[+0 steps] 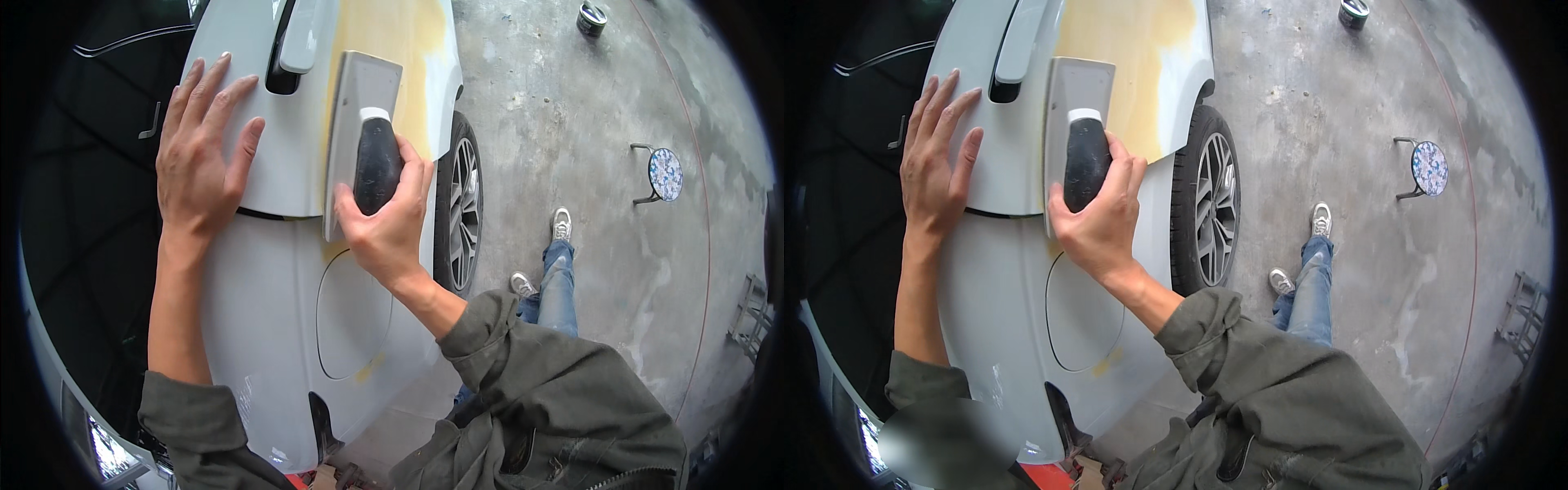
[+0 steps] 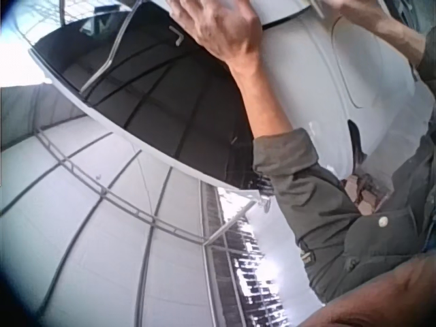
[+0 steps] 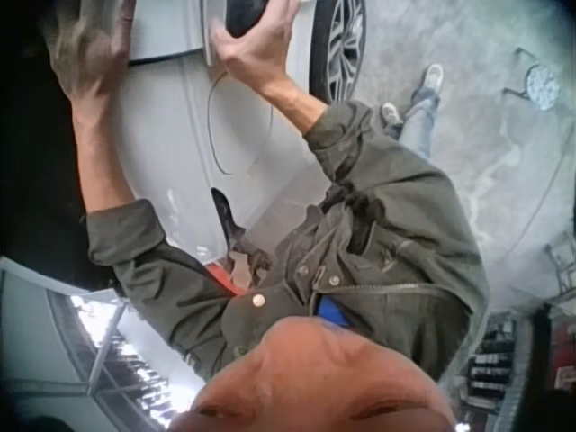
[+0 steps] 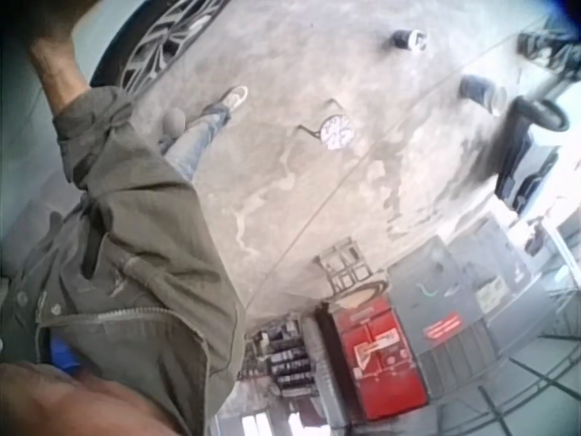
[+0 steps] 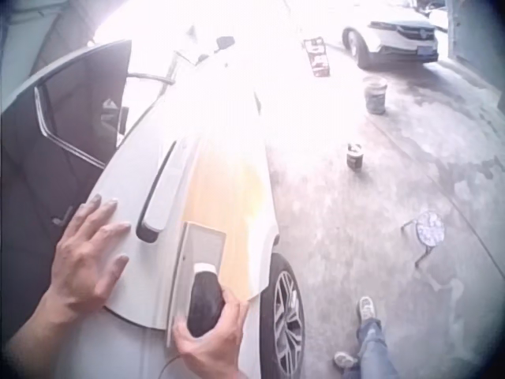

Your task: The person sands a large beige patch on the side panel of a white car using a handheld sanding block. They move the block in consistent strokes across the surface, occasionally pausing to feel the texture with their hand.

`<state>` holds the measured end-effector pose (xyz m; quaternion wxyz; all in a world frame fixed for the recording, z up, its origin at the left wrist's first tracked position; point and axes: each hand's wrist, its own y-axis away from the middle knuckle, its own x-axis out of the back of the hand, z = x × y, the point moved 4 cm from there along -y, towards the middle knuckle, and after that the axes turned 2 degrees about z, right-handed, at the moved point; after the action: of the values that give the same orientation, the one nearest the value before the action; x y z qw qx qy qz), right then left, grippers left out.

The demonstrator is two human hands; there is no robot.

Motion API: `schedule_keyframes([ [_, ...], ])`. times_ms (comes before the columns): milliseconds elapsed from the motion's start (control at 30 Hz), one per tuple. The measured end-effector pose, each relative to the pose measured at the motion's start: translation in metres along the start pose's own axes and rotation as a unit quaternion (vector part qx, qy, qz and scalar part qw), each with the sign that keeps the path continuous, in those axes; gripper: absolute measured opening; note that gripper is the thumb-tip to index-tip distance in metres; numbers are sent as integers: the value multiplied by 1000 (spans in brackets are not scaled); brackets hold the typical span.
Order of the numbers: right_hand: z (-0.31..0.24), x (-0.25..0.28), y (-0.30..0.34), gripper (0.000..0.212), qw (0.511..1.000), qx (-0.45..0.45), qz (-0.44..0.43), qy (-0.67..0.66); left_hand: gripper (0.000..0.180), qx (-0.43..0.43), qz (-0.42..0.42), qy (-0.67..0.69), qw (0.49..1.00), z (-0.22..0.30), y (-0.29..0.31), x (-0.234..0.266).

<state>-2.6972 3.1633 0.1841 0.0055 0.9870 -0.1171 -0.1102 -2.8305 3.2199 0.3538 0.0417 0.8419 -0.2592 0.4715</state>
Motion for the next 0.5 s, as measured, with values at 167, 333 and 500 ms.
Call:
schedule_keyframes([
  [167, 24, 16, -12, 74, 997, 6, 41, 62, 44, 2, -6, 1, 1000, 2, -6, 2],
  [333, -3, -3, 4, 75, 1000, 20, 18, -5, 43, -3, -2, -9, 1000, -1, 2, -2],
  [500, 43, 20, -16, 73, 992, 44, 64, 100, 44, -1, 1, -2, 1000, 3, -7, -2],
])
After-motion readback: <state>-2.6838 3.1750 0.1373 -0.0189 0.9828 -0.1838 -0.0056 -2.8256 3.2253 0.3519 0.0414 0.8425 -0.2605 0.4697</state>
